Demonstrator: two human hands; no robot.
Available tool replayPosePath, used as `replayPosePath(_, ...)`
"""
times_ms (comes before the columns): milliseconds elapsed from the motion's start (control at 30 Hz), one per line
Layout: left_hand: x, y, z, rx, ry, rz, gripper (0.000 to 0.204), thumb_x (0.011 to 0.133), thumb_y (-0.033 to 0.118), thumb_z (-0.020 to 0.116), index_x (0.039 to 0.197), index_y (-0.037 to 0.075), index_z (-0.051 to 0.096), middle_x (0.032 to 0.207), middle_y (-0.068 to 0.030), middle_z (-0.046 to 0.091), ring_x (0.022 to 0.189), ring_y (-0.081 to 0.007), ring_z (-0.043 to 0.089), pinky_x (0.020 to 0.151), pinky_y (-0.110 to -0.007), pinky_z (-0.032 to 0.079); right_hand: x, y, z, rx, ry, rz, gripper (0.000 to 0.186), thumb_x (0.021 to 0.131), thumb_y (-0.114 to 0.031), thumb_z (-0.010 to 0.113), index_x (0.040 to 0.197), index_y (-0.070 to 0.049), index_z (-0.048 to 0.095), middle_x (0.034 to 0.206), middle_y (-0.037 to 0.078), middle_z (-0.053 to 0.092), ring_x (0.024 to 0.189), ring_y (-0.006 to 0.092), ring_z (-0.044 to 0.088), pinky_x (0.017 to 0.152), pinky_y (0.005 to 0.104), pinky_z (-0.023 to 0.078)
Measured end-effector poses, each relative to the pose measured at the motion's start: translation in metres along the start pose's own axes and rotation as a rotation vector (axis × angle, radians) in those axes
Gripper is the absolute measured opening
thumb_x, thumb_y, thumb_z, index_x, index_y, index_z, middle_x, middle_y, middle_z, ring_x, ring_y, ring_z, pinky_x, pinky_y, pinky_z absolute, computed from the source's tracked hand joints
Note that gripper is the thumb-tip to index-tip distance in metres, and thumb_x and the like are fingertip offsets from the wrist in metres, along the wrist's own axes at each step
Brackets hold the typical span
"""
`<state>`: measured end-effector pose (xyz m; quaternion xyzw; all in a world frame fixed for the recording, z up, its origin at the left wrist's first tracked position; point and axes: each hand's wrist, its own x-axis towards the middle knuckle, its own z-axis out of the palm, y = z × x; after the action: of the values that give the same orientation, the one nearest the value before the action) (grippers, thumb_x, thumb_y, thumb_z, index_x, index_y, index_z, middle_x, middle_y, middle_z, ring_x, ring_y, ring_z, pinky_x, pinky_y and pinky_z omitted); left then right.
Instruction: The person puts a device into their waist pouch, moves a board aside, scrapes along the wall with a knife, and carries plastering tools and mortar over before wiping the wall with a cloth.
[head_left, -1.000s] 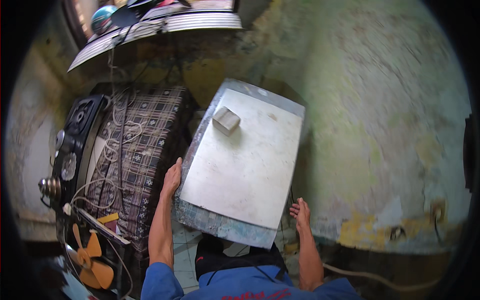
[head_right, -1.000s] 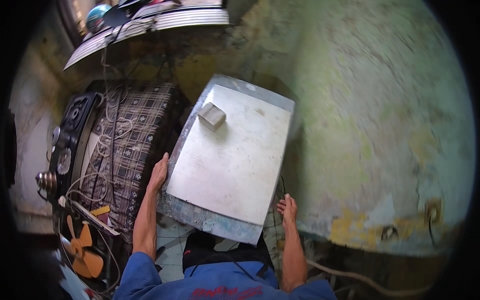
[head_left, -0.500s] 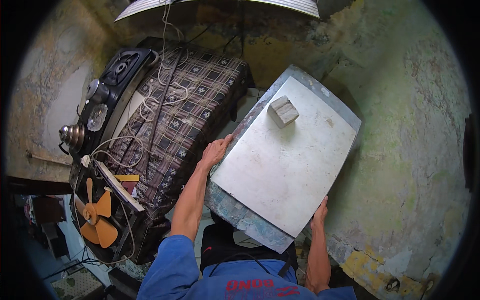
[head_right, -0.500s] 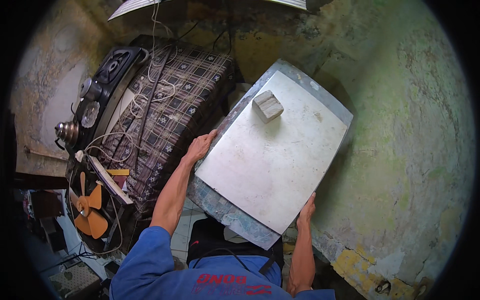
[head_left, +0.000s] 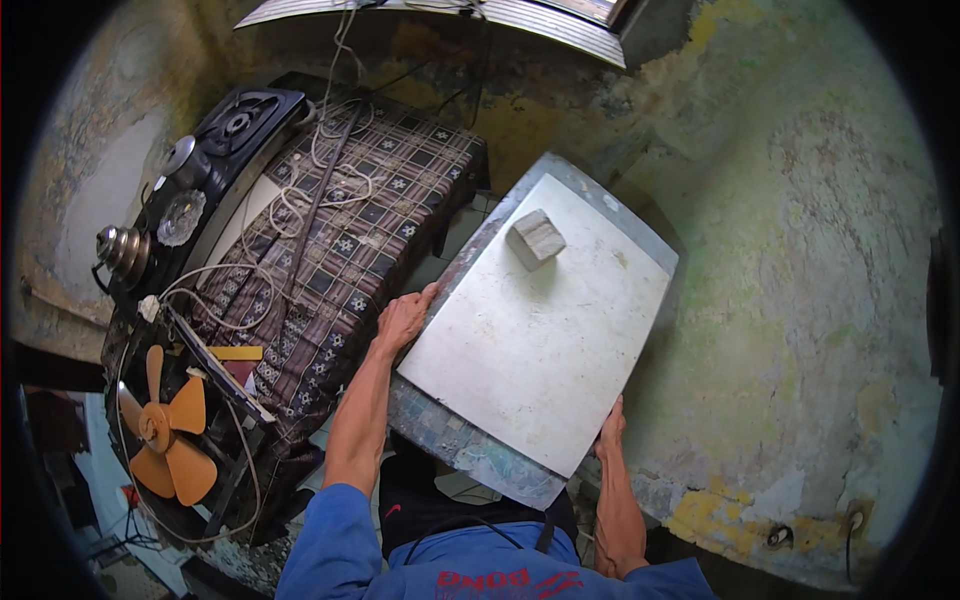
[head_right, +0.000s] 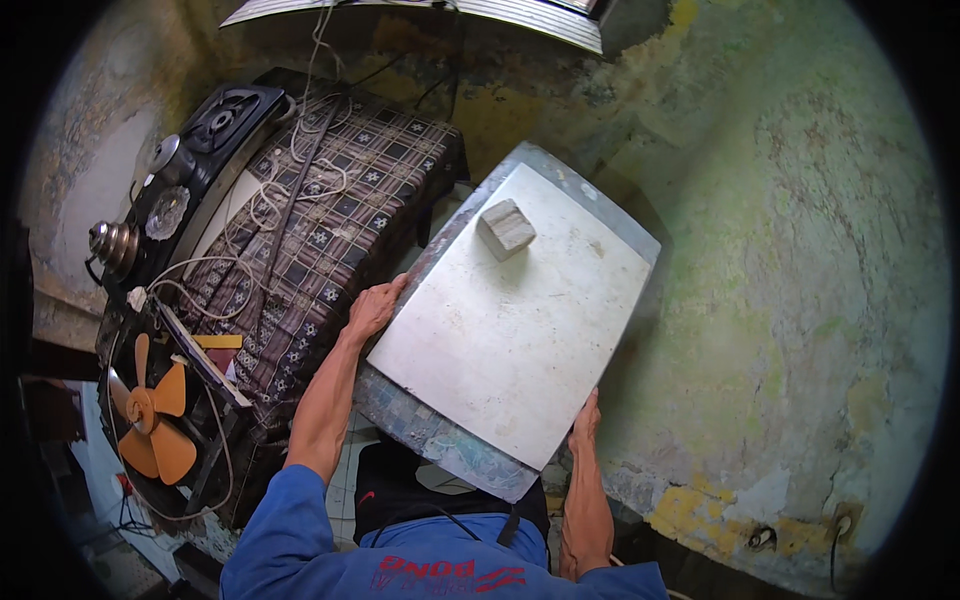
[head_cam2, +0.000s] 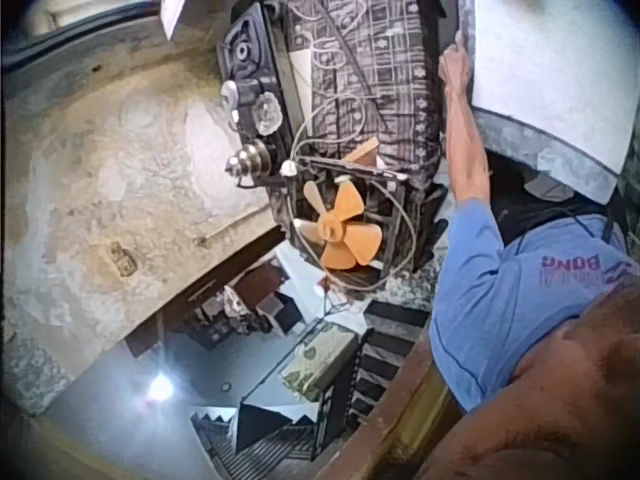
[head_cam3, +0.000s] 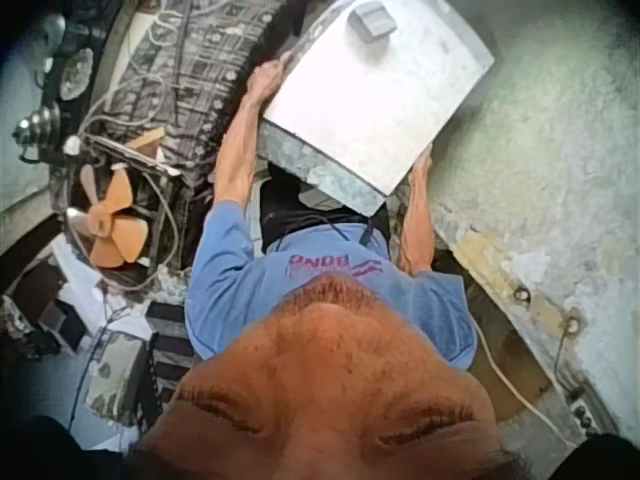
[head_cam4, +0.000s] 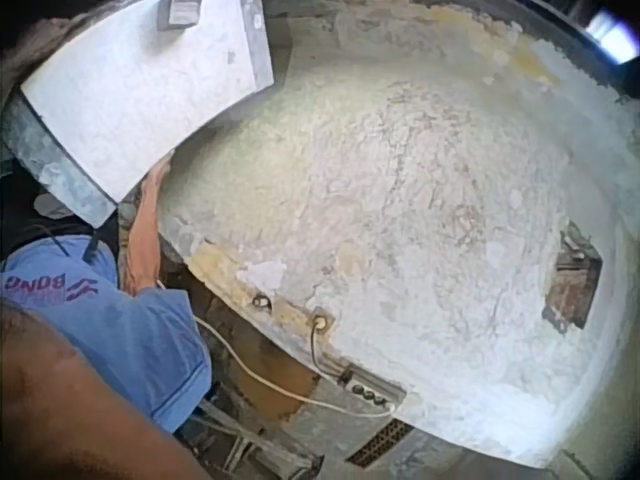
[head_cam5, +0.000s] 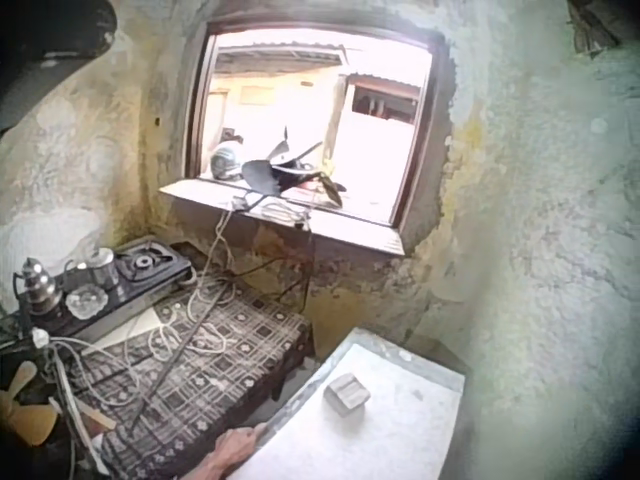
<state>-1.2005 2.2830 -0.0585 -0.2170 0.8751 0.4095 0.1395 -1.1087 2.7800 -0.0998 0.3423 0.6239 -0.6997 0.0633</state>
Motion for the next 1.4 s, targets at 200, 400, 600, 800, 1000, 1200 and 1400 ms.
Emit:
replayPosePath(200,-0.021,-0.039,-0.009,0.013,0.037,-0.017,0.084,0.103,0.075,0.029,0.118,0.007,0.076,0.119,-0.0290,0.071,0.120,-0.0487,0.063,0.102,-0.053,0.048,-0.011,0.019,0.008,-0.121,-0.001,-0.005,0.071,0.110,-0.058,0.040,0.143,0.002,0.060,0.135,0.014,0.069,0.119,0.0247,0.067,0.102,0.0368,0.053)
replayPosePath(400,-0.050,-0.076,-0.025,-0.060,0.152,0.052,0.074,0.111,0.060,0.031,0.131,-0.002,0.066,0.121,-0.0335,0.068,0.122,-0.0472,0.063,0.100,-0.051,0.048,-0.008,0.028,0.036,-0.291,0.018,-0.037,0.070,0.108,-0.059,0.046,0.142,0.001,0.063,0.133,0.014,0.069,0.118,0.0203,0.063,0.102,0.0355,0.049)
replayPosePath(600,-0.065,-0.051,-0.025,-0.018,0.064,-0.020,0.075,0.111,0.056,0.034,0.142,-0.007,0.057,0.134,-0.0360,0.062,0.131,-0.0513,0.056,0.107,-0.048,0.045,-0.002,0.008,0.027,-0.407,0.019,-0.031,0.077,0.107,-0.064,0.042,0.149,-0.001,0.056,0.145,0.019,0.063,0.135,0.0287,0.057,0.112,0.0407,0.043)
replayPosePath(800,-0.126,-0.073,-0.030,0.116,0.305,0.258,0.055,0.109,0.034,0.055,0.148,-0.005,0.050,0.143,-0.0265,0.058,0.135,-0.0388,0.054,0.113,-0.042,0.041,-0.063,0.007,0.003,-0.270,-0.052,0.111,0.072,0.106,-0.063,0.049,0.144,-0.003,0.059,0.118,0.011,0.068,0.105,0.0215,0.065,0.093,0.0382,0.052)
replayPosePath(1000,-0.272,-0.079,0.039,-0.554,0.558,-0.092,0.038,0.103,0.029,0.068,0.127,0.005,0.050,0.112,-0.0061,0.052,0.102,-0.0215,0.058,0.092,-0.039,0.050,-0.151,0.099,-0.080,-0.099,-0.320,0.360,0.040,0.110,-0.040,0.054,0.131,-0.007,0.062,0.095,0.002,0.065,0.085,0.0135,0.061,0.078,0.0298,0.052)
replayPosePath(1200,-0.332,-0.100,0.099,-1.317,0.093,-0.763,0.079,0.100,0.062,0.063,0.153,0.009,0.038,0.141,-0.0176,0.052,0.123,-0.0334,0.059,0.107,-0.046,0.047,-0.183,0.076,-0.067,-0.278,-0.417,0.459,0.048,0.109,-0.044,0.054,0.137,-0.006,0.059,0.122,0.010,0.069,0.108,0.0201,0.066,0.091,0.0361,0.052)
replayPosePath(1400,-0.321,-0.097,0.151,-1.519,0.105,-0.629,0.093,0.099,0.070,0.057,0.160,0.005,0.031,0.153,-0.0198,0.049,0.141,-0.0387,0.049,0.121,-0.054,0.035,-0.184,0.096,-0.053,-0.207,-0.371,0.487,0.055,0.107,-0.049,0.055,0.138,-0.004,0.059,0.129,0.010,0.068,0.112,0.0189,0.066,0.092,0.0346,0.051)
